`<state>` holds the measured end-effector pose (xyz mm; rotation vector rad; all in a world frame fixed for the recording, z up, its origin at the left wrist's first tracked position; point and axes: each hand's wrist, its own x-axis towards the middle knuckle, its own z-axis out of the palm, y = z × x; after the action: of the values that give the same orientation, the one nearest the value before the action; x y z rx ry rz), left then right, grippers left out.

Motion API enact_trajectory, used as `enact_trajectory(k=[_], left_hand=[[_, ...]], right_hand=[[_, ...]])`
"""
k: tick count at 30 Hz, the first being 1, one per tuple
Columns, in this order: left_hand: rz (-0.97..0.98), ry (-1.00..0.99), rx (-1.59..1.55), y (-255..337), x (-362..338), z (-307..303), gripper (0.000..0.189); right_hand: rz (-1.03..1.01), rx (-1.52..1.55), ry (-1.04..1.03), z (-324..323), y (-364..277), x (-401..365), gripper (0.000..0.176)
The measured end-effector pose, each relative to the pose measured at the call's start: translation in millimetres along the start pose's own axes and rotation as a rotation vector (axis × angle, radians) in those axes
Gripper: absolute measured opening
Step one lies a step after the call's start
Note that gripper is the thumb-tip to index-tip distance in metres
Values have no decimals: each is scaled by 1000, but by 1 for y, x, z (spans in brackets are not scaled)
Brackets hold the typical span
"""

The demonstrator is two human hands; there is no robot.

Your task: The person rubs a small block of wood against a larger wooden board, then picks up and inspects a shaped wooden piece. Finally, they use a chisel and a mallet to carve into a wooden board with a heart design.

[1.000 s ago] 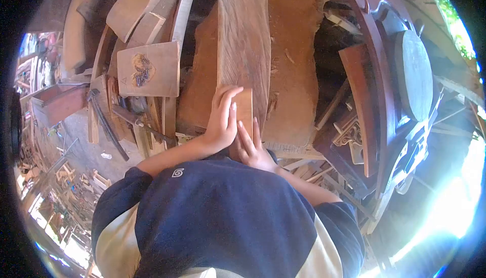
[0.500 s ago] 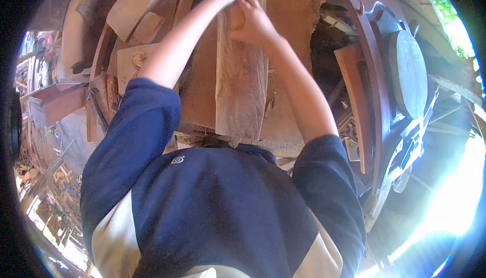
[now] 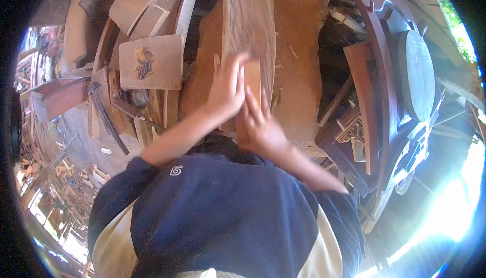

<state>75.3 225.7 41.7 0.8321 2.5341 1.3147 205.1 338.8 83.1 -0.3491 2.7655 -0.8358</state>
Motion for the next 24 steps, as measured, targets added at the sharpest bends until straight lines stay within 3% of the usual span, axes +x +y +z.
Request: enact_trajectory(k=[1, 3, 5, 6, 7, 10, 12, 13, 14, 16, 17, 18, 19, 20, 21, 22, 24], left_hand=[[-4, 74, 35, -14, 35, 7, 29], [-108, 101, 52, -34, 119, 9, 32], [-65, -22, 63, -69, 217, 8, 31], [-228, -135, 42, -51, 251, -12, 39], [-118, -44, 56, -80, 283, 0, 40], [-102, 35, 42, -123, 325, 20, 40], [30, 61, 56, -124, 297, 24, 37], [147, 101, 75, -112, 273, 19, 34], [1, 39, 73, -84, 234, 11, 32], [-1, 4, 32, -60, 153, 8, 25], [52, 20, 41, -47, 108, 7, 28], [16, -15, 11, -27, 64, 1, 25], [-5, -58, -66, -11, 27, -5, 24], [-14, -87, -87, -2, -5, -6, 26], [83, -17, -77, 3, -30, -4, 30], [9, -48, -131, 9, -46, -4, 30], [-4, -32, -114, 11, -44, -4, 30]], right_hand=[[-106, -91, 70, -11, 20, 30, 112], [-1, -60, 149, -21, 79, 95, 138], [99, -66, 213, -48, 111, 169, 132], [133, -48, 249, -57, 126, 201, 130], [152, -69, 249, -67, 134, 224, 127], [170, -117, 290, -75, 141, 246, 124], [185, -193, 324, -64, 129, 226, 124], [121, -13, 282, -55, 128, 206, 124], [96, -7, 290, -51, 107, 177, 122], [13, -28, 249, -23, 78, 116, 119], [63, -18, 140, -21, 48, 80, 117], [10, -125, 113, -1, 37, 49, 101], [5, 37, 54, -7, 10, 21, 84], [-43, -11, 32, 19, 3, -6, 73], [-143, -386, 26, 35, -4, -28, 70], [-15, -143, 29, 51, -12, -45, 66], [-104, -107, 57, 43, -1, -43, 67]])
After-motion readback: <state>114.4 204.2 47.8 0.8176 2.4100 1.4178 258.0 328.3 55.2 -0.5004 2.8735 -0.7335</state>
